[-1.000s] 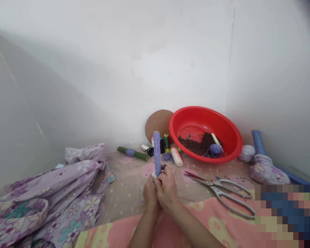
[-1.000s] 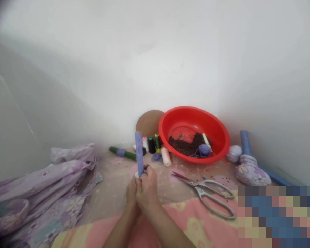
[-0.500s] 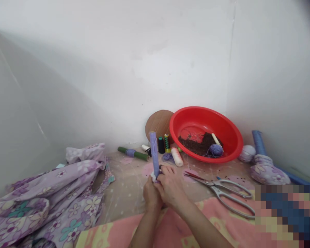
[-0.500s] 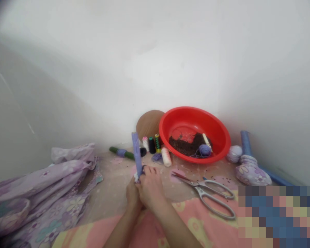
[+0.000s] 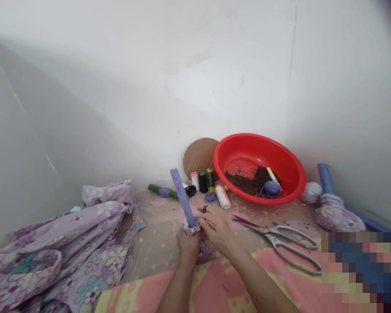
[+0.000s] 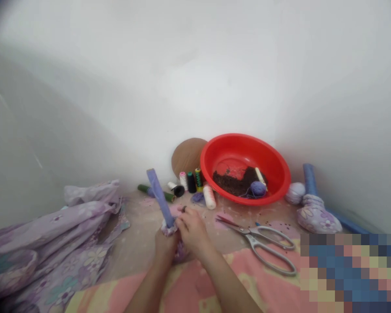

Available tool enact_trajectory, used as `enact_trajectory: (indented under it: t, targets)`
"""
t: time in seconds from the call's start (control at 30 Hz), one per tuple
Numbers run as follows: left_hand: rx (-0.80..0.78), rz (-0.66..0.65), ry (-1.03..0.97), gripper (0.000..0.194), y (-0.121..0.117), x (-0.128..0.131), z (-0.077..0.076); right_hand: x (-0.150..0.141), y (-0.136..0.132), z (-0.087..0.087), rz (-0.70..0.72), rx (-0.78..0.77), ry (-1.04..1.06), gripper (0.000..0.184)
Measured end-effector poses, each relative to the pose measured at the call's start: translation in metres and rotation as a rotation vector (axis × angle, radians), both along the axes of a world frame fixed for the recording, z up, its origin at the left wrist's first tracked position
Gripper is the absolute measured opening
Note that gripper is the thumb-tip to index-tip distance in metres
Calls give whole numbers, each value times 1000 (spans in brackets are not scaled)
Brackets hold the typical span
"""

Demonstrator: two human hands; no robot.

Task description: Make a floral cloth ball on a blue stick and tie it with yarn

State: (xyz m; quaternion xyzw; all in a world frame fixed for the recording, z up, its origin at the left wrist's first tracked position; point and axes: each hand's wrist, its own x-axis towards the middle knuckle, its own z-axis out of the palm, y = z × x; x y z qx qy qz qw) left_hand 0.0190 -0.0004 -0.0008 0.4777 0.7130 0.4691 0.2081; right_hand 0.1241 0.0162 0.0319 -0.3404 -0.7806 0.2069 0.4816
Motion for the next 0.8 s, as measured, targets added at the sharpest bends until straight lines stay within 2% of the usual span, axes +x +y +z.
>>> enact_trajectory:
  t: [0.1, 0.23, 0.37, 0.5, 0.63, 0.8]
  targets:
    - [87, -40, -123, 23, 1, -4, -5, 9, 0, 2, 15, 38, -17, 15]
    - [117, -46, -202, 19, 3, -3, -8, 12, -9, 7, 27, 132, -149, 12]
    - [141, -39, -255, 18, 4, 1, -7, 10, -12, 15, -35, 236, -318, 14]
    - [103, -34, -227, 15, 5, 1, -6, 9, -10, 18, -51, 334, -453, 7]
    - [114, -53, -198, 19, 5, -2, -6, 10, -7, 17, -31, 383, -458, 7]
    - [112, -93, -170, 20, 5, -3, -7, 10, -8, 13, 3, 329, -387, 5]
